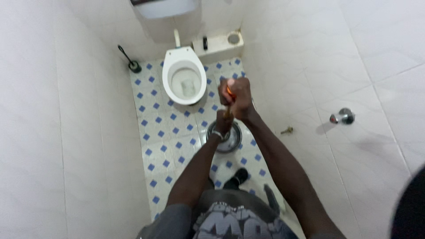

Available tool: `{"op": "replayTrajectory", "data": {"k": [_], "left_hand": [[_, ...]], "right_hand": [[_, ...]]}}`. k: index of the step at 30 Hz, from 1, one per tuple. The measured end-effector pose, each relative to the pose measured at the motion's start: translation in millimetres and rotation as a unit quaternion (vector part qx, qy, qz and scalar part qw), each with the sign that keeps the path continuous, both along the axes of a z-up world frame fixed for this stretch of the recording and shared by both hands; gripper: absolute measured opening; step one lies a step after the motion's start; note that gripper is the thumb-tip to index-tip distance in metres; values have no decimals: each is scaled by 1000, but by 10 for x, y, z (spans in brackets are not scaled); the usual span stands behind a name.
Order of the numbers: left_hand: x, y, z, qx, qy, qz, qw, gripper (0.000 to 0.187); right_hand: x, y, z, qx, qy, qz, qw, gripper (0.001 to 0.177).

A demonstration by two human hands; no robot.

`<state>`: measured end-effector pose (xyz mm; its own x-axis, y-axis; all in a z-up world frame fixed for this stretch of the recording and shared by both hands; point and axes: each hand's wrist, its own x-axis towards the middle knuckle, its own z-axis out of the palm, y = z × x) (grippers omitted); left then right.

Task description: The person mops the floor in a bathroom by dipping a mop into a bucket of water and moving it across the tiled floor around the toilet.

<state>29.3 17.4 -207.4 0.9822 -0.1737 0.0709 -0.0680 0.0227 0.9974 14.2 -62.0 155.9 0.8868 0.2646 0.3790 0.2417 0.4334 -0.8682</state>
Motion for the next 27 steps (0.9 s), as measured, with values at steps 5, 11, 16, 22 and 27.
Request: {"op": "replayTrajectory", "data": {"k": [5, 11, 16, 22, 27], "left_hand": [[-89, 27, 751, 177, -37, -76, 981, 40], [-164, -72, 1670, 119, -22, -269, 956, 44], [-61, -119, 1688, 129, -65, -277, 950, 44], [86, -43, 1321, 90, -11, -179, 980, 32], [213, -5, 895, 128, -18, -152, 980, 40]], "right_hand": [[-172, -227, 155, -1, 5, 0, 1000, 49], [-308, -595, 441, 36, -34, 128, 991, 48], [-190, -802, 596, 8, -56, 204, 977, 48], [-156, -489, 347, -95, -45, 36, 994, 45], [-147, -278, 134, -15, 25, -79, 996, 48]]}}
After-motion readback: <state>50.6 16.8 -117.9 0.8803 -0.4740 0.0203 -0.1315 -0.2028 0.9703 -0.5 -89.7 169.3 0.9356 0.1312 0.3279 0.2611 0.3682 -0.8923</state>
